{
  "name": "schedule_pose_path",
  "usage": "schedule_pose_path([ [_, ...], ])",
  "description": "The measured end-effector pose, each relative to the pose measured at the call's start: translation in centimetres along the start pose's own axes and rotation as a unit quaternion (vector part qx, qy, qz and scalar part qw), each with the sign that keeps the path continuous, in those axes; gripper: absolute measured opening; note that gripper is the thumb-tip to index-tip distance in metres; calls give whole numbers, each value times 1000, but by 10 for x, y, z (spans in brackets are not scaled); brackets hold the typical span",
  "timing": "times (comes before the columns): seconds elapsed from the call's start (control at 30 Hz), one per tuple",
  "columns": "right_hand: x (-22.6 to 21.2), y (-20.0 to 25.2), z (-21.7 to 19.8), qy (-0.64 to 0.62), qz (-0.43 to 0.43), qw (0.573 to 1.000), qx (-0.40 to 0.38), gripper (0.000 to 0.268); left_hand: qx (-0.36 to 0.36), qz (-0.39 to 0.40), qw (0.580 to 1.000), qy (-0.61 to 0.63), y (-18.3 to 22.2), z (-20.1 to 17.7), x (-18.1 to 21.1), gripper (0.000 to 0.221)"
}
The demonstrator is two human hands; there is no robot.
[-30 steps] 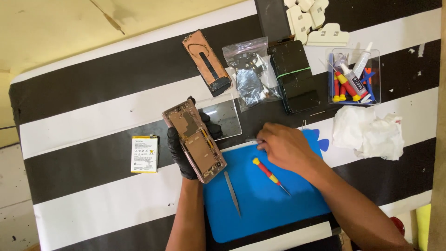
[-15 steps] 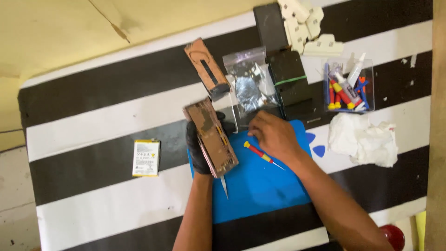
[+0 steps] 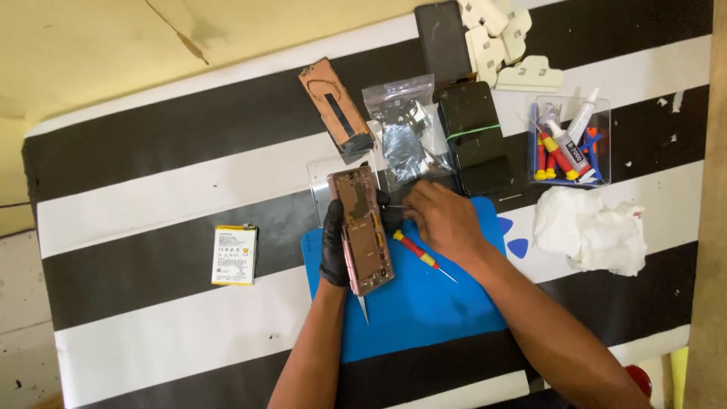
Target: Inspecting and preparing a mobile phone frame and internal components for repair using tweezers.
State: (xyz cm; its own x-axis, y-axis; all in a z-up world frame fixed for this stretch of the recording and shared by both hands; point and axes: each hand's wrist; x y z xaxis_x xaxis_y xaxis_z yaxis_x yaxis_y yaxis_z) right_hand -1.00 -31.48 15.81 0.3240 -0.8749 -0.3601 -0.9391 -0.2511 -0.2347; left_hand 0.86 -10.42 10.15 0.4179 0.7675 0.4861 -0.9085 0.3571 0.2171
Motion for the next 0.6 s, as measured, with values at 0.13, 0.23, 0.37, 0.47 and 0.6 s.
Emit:
schedule_pose_path([
  [0.13,-5,-5,-11,-34,-7,999,-3,10,-15,33,999,14,-1,13,37,78],
  [0.23,-10,-7,-24,-79,12,996,-49,11,-24,42,999,26,11,14,49,83],
  [0.37,-10,-4,-30,-89,-9,996,-17,13,-36,62,997,38,17,15,58,88],
  [0.47,3,-3,-33,-119,3,989,88,13,-21,93,995,19,23,29,59,83],
  [0.6,27,1,-41,-204,-21,965,164,25,-56,103,993,-27,38,73,64,66],
])
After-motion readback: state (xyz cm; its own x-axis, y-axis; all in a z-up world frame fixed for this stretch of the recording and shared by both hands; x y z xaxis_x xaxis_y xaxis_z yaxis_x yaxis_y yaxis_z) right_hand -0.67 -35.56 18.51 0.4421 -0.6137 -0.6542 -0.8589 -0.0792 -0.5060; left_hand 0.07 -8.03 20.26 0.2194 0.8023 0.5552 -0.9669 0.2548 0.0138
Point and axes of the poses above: each hand's wrist, its own y-axis away from the middle knuckle, its own z-axis out of the palm, x = y × z, and after that the axes turned 3 degrees about z, right-handed
